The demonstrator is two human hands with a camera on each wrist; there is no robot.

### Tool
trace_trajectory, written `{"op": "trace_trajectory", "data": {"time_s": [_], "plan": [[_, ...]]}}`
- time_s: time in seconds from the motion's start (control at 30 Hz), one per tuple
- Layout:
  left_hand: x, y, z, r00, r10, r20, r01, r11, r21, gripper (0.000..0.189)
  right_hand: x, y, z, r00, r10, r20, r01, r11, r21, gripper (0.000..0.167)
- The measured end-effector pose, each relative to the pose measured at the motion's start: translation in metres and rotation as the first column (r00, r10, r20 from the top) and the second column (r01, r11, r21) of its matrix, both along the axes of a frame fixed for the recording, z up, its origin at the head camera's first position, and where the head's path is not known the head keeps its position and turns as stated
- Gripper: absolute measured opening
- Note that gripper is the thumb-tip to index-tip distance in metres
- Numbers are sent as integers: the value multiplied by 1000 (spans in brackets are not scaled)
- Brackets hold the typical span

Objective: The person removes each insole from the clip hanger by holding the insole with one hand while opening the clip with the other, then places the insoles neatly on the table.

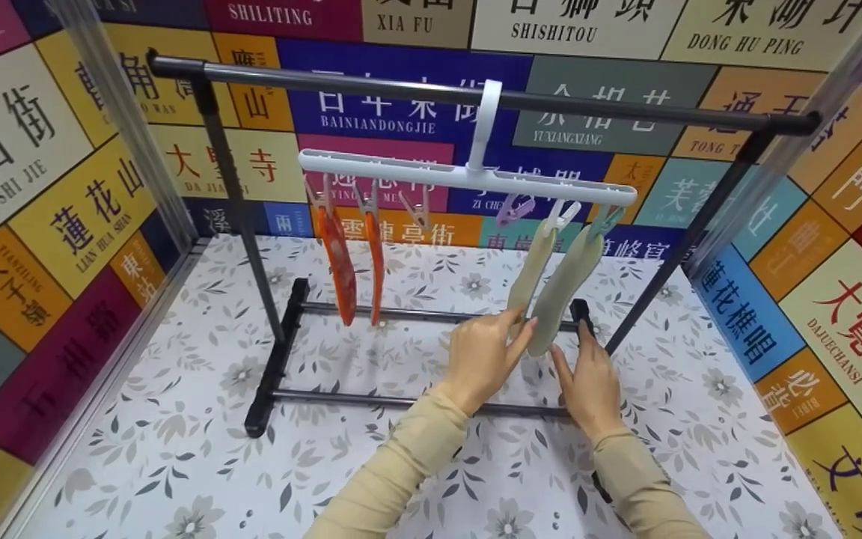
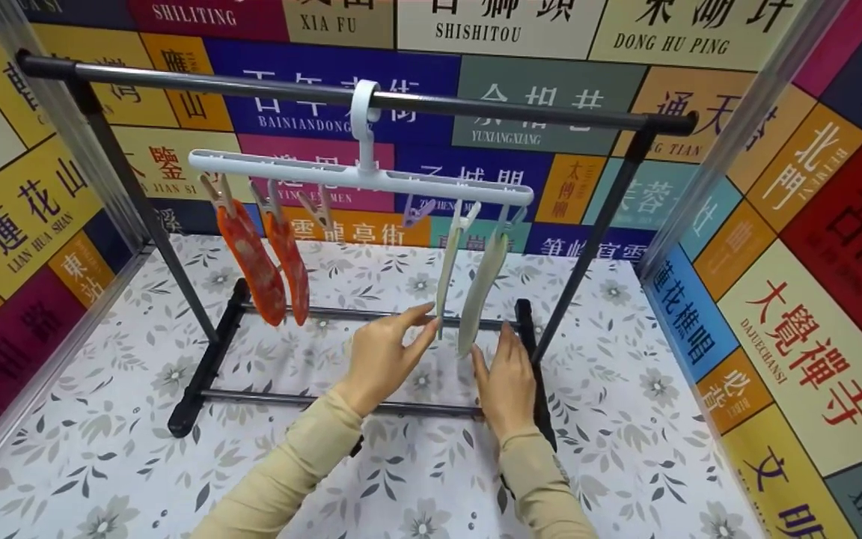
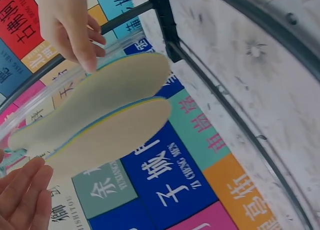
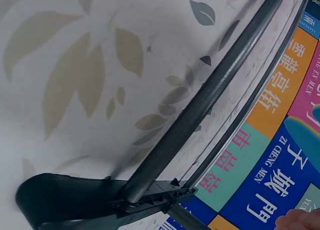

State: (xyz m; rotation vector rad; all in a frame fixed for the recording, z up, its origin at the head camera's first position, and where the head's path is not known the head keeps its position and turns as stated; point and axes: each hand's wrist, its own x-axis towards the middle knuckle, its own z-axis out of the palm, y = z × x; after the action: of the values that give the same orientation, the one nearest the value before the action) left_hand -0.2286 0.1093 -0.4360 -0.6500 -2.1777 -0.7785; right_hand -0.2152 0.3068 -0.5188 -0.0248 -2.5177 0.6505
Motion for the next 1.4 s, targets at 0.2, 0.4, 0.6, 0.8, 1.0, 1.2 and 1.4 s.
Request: {"op": "trace_trajectory", "data": {"time_s": [0.2, 0.4, 0.6, 0.8, 1.0, 1.2, 1.4], "plan": [[-1, 15, 14, 998, -54, -9, 54, 999, -7, 26, -7, -2, 0, 1000, 9, -19, -9, 1000, 8, 68], [-1, 25, 28, 995, -97, -6, 97, 995, -7, 29, -11, -4, 2, 1000, 1, -26, -1, 1000, 1, 66], [-5, 33, 38, 994, -104, -19, 104, 995, -11, 30, -17, -5, 1, 999, -5, -42, 5, 1000, 5, 61], [-10, 43, 44, 993, -120, -9, 120, 992, -27, 30, -21, -3, 0, 999, -33, 25, 33, 999, -1, 59], [-15, 51, 56, 992, -129, -4, 129, 992, -13, 31, -25, -2, 2, 999, -40, 23, 41, 999, -26, 48], [-18, 52, 67, 982, -182, 50, 182, 983, 11, 34, -30, -8, 0, 999, -41, -35, 41, 999, 8, 27], [-15, 57, 81, 995, -74, 74, 82, 989, -120, 47, -30, -10, 0, 995, -13, -103, 20, 998, 65, 15]]}}
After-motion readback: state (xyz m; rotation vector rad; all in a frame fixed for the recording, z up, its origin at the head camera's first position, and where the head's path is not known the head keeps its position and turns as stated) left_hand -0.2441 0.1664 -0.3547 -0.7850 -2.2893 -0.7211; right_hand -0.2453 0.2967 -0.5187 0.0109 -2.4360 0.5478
